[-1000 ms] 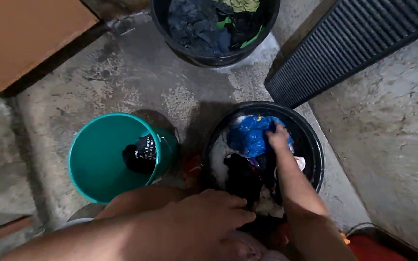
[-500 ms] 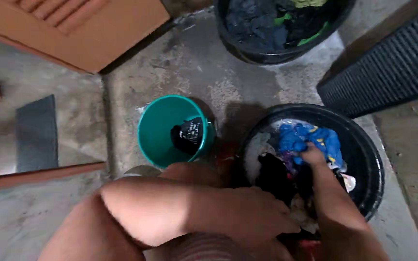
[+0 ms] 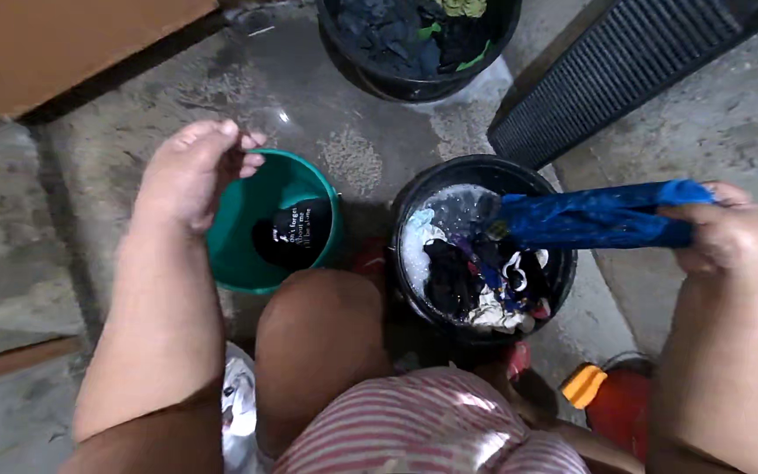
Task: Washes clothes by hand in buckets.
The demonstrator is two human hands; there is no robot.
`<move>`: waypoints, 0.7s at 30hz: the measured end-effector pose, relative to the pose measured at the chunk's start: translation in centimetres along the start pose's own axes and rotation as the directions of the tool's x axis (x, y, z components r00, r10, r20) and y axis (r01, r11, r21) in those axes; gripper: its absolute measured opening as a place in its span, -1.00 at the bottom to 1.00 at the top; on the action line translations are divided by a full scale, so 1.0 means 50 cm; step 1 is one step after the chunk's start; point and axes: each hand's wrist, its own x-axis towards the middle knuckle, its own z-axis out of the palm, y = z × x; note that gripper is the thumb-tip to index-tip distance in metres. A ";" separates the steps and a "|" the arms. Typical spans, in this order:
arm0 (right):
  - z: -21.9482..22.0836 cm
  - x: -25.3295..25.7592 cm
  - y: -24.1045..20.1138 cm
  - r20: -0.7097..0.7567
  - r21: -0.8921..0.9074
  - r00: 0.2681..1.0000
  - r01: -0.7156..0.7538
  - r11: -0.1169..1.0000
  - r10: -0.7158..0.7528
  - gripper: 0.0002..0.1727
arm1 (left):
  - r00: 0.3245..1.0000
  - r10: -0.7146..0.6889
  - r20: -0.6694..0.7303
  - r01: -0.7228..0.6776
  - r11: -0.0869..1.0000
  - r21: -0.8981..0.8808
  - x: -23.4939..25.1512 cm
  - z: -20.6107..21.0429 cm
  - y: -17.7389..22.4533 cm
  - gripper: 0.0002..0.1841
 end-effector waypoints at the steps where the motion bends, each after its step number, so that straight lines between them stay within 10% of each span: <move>1: -0.018 0.001 -0.002 -0.027 0.033 0.999 0.021 0.999 -0.020 -0.59 | 0.988 -0.153 -0.029 0.155 0.981 0.118 0.014 -0.008 -0.048 -0.62; 6: 0.019 0.018 0.019 -0.032 0.126 0.999 0.030 0.992 -0.026 -0.65 | 0.930 -0.366 -0.035 0.325 0.774 0.543 0.003 -0.002 -0.184 -0.53; 17: 0.158 0.052 -0.064 0.143 0.509 0.960 0.137 0.850 -0.240 -0.68 | 0.907 -0.421 -0.020 0.304 0.621 0.723 -0.078 -0.033 -0.239 -0.50; 21: 0.215 0.082 -0.034 0.170 0.248 0.966 0.151 0.957 -0.197 -0.63 | 0.954 -0.289 0.074 0.125 0.612 0.781 -0.139 0.024 -0.286 -0.50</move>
